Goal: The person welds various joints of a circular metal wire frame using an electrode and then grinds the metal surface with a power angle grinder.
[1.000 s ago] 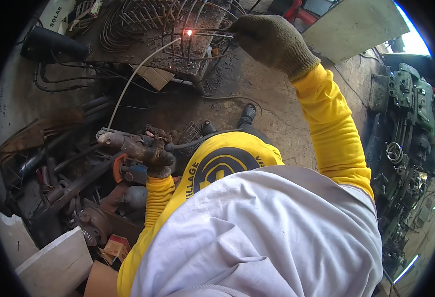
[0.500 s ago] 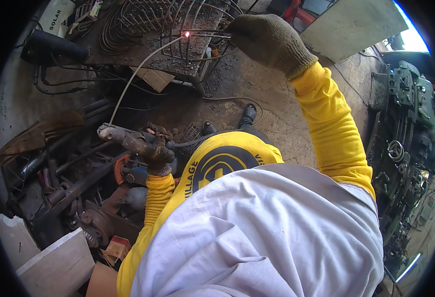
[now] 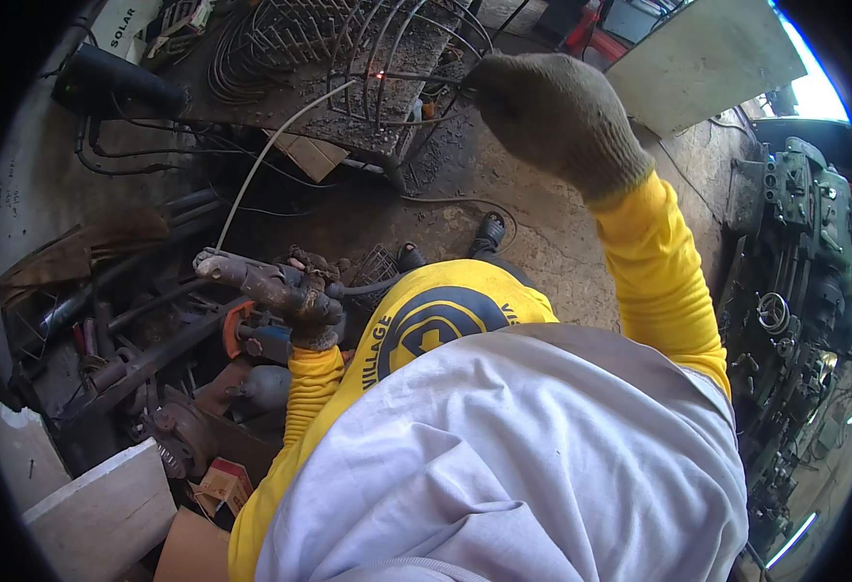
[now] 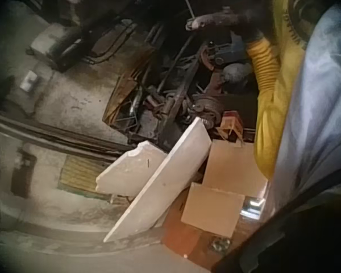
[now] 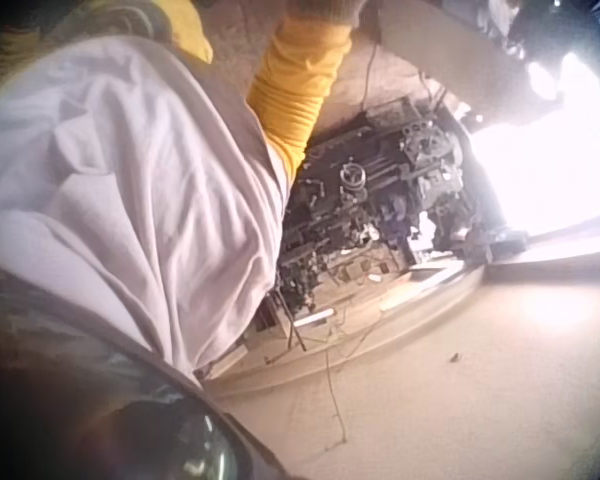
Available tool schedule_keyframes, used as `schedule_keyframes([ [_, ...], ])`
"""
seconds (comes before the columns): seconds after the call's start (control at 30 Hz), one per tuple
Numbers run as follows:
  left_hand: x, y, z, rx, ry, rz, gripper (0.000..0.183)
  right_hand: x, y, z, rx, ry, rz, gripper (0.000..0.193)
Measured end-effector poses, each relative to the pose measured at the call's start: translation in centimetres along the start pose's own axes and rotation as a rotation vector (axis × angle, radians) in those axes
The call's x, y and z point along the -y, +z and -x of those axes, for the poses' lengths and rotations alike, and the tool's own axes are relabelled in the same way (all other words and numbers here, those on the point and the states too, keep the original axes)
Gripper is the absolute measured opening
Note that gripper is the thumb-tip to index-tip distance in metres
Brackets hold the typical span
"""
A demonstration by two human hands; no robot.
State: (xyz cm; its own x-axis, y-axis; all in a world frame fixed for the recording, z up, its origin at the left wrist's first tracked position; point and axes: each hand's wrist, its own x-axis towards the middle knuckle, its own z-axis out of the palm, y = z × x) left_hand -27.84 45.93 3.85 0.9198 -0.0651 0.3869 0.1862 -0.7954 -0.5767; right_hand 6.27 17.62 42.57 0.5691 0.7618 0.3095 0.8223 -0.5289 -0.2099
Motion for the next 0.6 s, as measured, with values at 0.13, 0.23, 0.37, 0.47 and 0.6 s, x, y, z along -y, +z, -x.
schedule_keyframes([
  [0.13, 0.8, -3.0, -2.8, 0.063, -0.412, 0.938, 0.053, 2.0, 0.1, 1.0, 0.046, 0.034, 0.06, 0.014],
  [0.23, 1.1, -3.5, -3.4, 0.112, -0.49, 1.149, 0.052, 3.0, 0.3, 0.9, 0.042, 0.033, 0.103, 0.015],
  [0.37, 0.0, -2.0, -2.1, 0.037, -0.63, 1.439, 0.043, 4.8, 0.5, 0.1, 0.082, 0.042, 0.216, 0.013],
  [0.47, 0.3, -2.0, -1.8, 0.129, -0.394, 1.029, 0.054, 6.1, 0.9, -0.5, 0.159, 0.088, 0.311, 0.013],
  [0.6, -0.7, -0.2, 0.4, 0.372, -0.765, 1.404, 0.046, 5.9, 1.4, -0.8, 0.171, 0.048, 0.319, 0.016],
])
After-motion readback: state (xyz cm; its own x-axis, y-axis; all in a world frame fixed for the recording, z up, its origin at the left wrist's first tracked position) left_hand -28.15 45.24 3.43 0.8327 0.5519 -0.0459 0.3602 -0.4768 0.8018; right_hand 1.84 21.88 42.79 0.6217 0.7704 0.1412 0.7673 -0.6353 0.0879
